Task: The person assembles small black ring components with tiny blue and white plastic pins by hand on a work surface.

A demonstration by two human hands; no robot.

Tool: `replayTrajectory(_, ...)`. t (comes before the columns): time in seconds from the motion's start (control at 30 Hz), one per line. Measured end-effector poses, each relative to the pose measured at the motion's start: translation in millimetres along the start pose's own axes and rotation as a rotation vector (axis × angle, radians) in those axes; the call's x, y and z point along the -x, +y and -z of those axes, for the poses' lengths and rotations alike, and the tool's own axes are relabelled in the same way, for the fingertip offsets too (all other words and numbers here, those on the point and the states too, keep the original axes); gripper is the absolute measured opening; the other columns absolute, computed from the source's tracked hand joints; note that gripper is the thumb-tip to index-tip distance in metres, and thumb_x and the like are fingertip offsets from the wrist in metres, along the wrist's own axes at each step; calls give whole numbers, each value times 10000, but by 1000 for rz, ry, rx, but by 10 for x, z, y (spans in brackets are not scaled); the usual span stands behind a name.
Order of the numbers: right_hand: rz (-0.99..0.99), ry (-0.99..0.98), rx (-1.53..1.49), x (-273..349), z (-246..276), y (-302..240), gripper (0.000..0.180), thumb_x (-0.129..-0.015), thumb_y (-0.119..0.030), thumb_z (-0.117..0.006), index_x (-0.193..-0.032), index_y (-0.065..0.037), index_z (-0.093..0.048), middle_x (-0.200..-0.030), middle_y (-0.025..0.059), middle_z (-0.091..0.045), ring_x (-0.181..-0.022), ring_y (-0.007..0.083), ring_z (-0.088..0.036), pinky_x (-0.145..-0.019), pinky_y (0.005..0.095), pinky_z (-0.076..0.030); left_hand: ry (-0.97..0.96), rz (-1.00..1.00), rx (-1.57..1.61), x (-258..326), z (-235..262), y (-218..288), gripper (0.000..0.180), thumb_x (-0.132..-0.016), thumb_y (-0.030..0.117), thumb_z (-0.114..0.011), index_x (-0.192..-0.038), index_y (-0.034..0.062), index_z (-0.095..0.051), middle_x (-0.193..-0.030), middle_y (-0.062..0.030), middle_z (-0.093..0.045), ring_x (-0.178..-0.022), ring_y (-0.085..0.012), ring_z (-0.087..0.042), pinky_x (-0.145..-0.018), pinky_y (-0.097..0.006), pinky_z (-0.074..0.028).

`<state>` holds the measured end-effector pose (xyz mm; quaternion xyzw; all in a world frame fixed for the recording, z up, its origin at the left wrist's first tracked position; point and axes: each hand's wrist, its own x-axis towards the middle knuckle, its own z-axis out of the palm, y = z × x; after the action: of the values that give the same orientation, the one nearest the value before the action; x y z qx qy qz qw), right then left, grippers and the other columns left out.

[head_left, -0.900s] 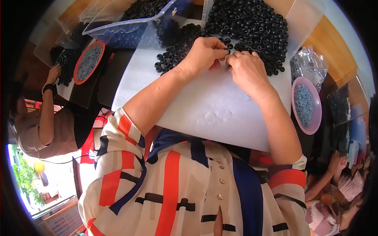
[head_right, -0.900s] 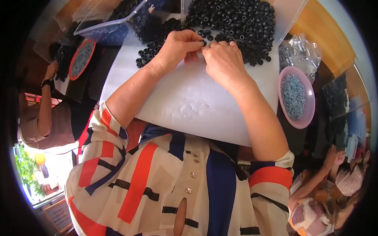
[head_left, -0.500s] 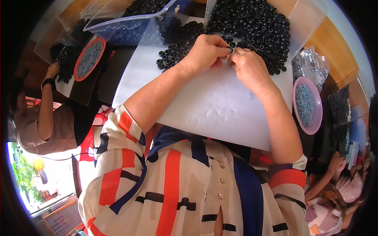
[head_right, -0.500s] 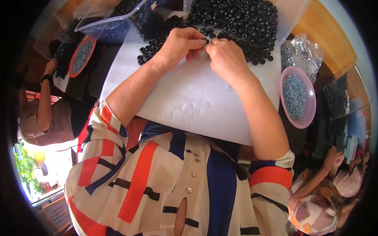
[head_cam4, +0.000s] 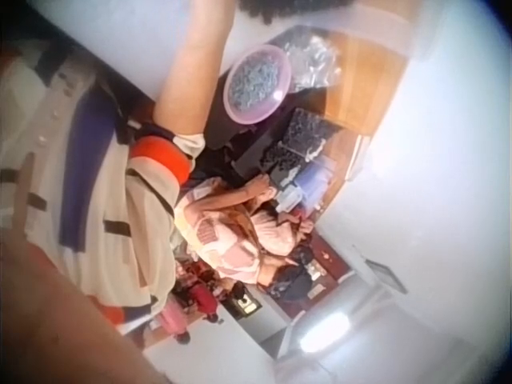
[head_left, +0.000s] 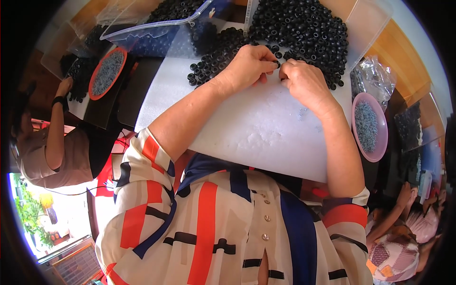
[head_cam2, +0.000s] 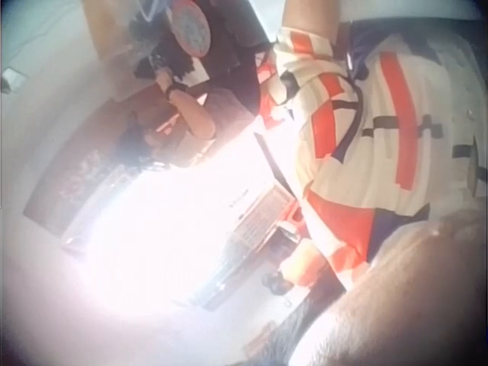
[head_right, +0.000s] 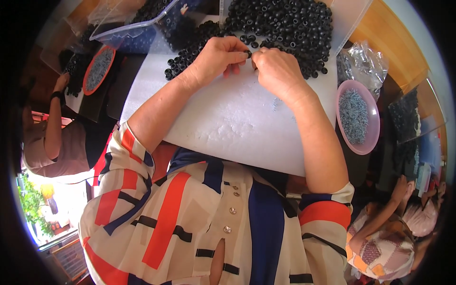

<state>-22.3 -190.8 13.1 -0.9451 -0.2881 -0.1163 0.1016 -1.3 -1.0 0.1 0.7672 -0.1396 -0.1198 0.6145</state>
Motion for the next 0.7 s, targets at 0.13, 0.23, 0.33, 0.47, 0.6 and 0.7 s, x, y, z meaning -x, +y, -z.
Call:
replayTrajectory(0.13,-271,20,-775,-84,87,159,115,-835,-102,-648,-882,2,-668,-786,45,-665,-706,173,-633,-642,299,-485,-8,-21,34,20,21,31,171,-895,128,-648,-980,-19,-654,-776,-45,-649,-624,-108,-608,-503,-248,-464)
replayTrajectory(0.23,-400,102,-1030,-53,199,165,106,-875,-114,-638,-922,-30,-684,-758,-12,-637,-687,89,-583,-623,229,-425,-10,-16,65,49,-5,73,179,-901,132,-645,-978,-30,-650,-786,-50,-656,-629,-109,-613,-506,-243,-467)
replayTrajectory(0.33,-449,120,-1159,-53,196,110,100,-880,-123,-644,-940,-55,-686,-768,-14,-647,-690,74,-588,-605,216,-385,-14,-16,88,79,-31,113,183,-904,131,-643,-980,-35,-647,-790,-55,-660,-632,-111,-617,-506,-242,-469)
replayTrajectory(0.47,-467,119,-1193,-62,160,38,103,-883,-139,-648,-931,-57,-688,-774,-4,-655,-689,86,-601,-623,222,-386,-18,-29,96,85,-22,113,185,-903,128,-642,-986,-38,-644,-794,-64,-663,-638,-116,-619,-506,-244,-470)
replayTrajectory(0.6,-482,119,-1221,-78,128,-9,109,-888,-150,-646,-926,-57,-688,-776,3,-660,-690,90,-607,-625,225,-385,-19,-41,139,89,-20,106,184,-903,127,-642,-983,-38,-642,-797,-70,-664,-644,-120,-620,-508,-245,-471)
replayTrajectory(0.7,-479,121,-1243,-83,106,-14,115,-890,-155,-646,-928,-54,-688,-773,4,-661,-690,92,-608,-626,225,-385,-38,-56,155,91,-27,117,183,-903,127,-641,-982,-38,-641,-800,-74,-666,-651,-124,-623,-510,-247,-473)
